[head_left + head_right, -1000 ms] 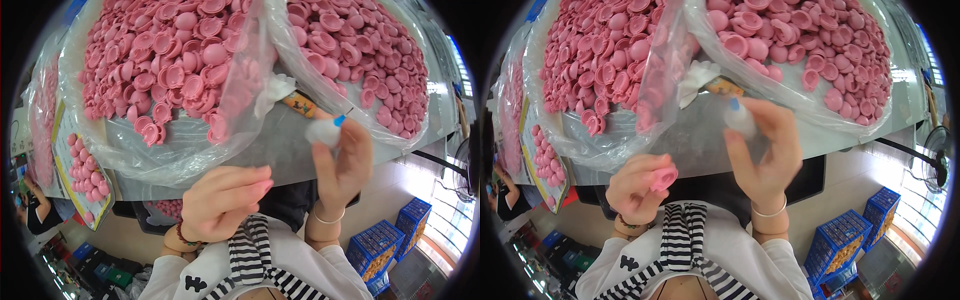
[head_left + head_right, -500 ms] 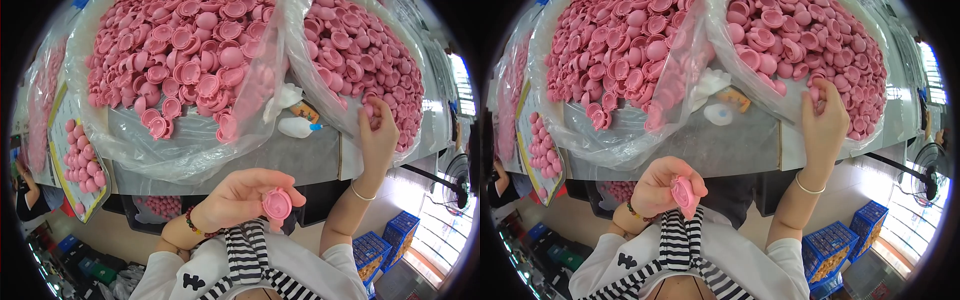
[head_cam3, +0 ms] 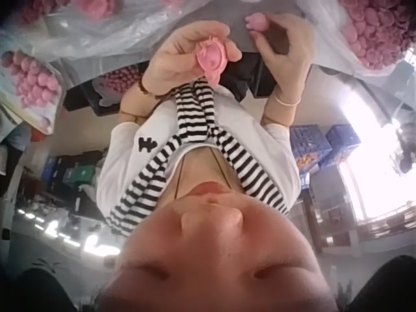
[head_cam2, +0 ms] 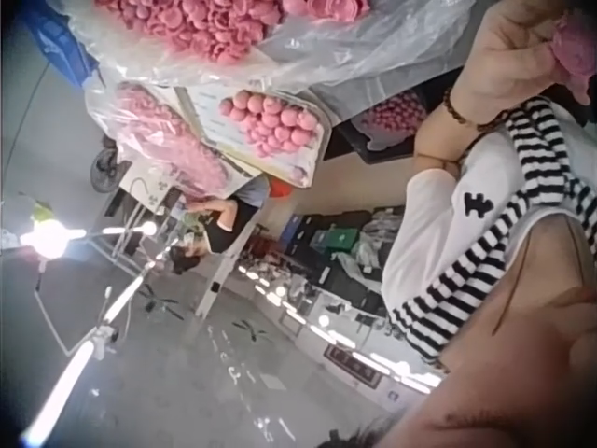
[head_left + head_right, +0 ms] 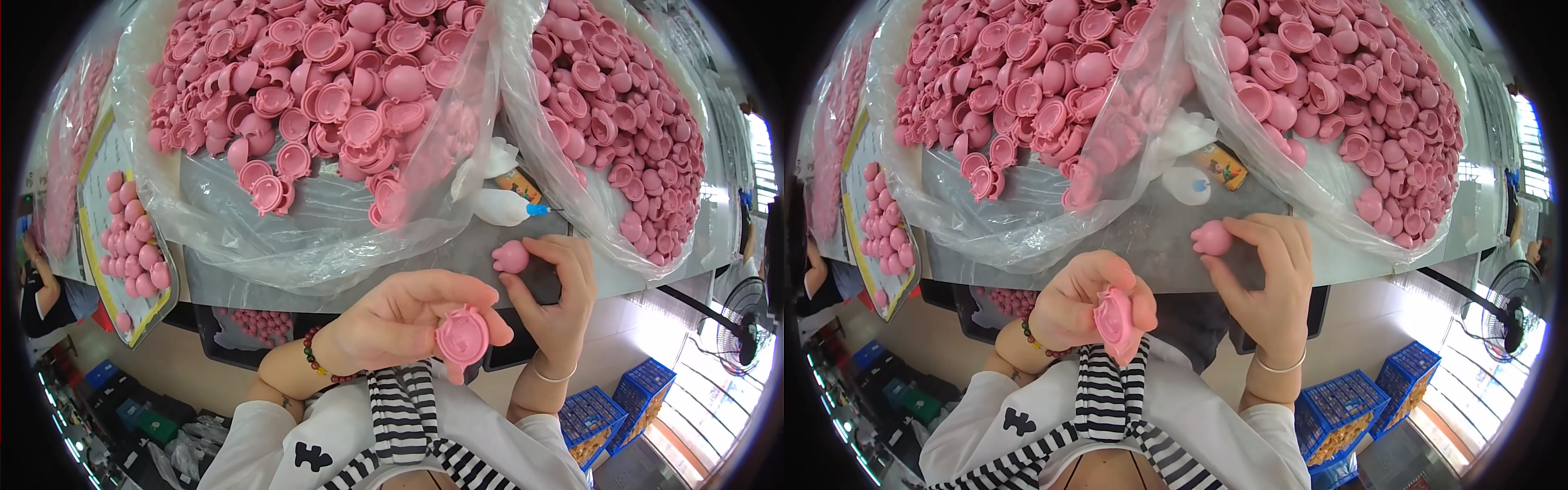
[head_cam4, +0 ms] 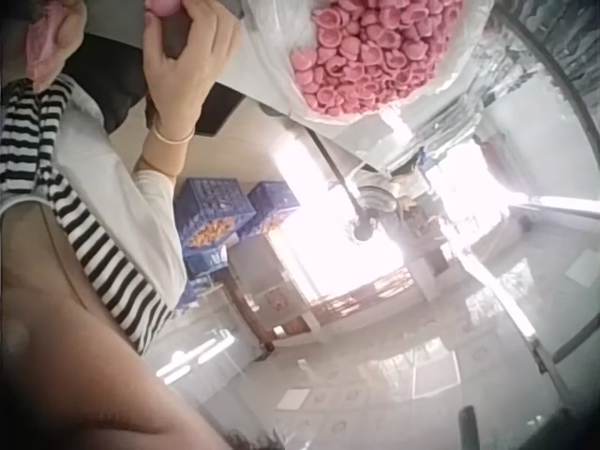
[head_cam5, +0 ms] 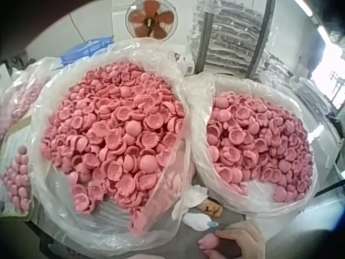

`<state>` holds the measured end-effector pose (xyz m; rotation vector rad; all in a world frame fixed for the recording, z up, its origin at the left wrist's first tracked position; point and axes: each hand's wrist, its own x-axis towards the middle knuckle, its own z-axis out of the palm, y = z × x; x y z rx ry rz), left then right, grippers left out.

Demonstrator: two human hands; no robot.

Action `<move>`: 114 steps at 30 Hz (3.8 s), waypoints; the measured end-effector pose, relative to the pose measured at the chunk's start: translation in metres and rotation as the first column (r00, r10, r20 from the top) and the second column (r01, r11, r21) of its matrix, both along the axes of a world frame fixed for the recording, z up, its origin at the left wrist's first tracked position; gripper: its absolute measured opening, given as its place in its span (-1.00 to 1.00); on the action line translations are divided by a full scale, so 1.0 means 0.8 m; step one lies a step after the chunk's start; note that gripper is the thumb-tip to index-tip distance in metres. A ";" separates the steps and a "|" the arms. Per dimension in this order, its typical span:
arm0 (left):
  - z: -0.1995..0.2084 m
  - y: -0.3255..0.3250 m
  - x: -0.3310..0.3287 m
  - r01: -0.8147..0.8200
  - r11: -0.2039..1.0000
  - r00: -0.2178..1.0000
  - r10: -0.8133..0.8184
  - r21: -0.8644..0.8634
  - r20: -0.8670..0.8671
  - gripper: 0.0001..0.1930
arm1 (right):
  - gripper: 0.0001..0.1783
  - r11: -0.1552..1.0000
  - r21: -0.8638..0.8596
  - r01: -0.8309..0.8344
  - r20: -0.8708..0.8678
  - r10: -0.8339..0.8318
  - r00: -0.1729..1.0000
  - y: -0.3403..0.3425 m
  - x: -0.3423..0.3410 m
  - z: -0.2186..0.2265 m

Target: Assembling small pink plastic toy components by applying glue from a bottle and joining halves together.

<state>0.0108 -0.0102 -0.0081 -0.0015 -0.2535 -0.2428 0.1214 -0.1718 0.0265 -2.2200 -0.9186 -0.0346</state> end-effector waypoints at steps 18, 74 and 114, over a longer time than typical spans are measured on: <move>0.025 0.003 -0.004 -0.352 0.168 0.863 0.438 0.921 0.250 -0.62 | -0.56 0.918 0.350 -0.187 -0.086 0.230 0.969 0.017 -0.022 0.008; 0.030 0.034 -0.032 -0.227 0.816 0.962 0.272 0.531 -0.006 -0.54 | -0.73 0.860 0.471 0.196 -0.287 -0.060 0.956 0.047 -0.004 -0.020; 0.027 0.008 -0.011 -0.503 -0.307 0.689 0.423 0.808 0.589 -0.68 | -0.53 0.425 0.889 0.170 -0.420 0.608 0.674 0.035 -0.064 -0.015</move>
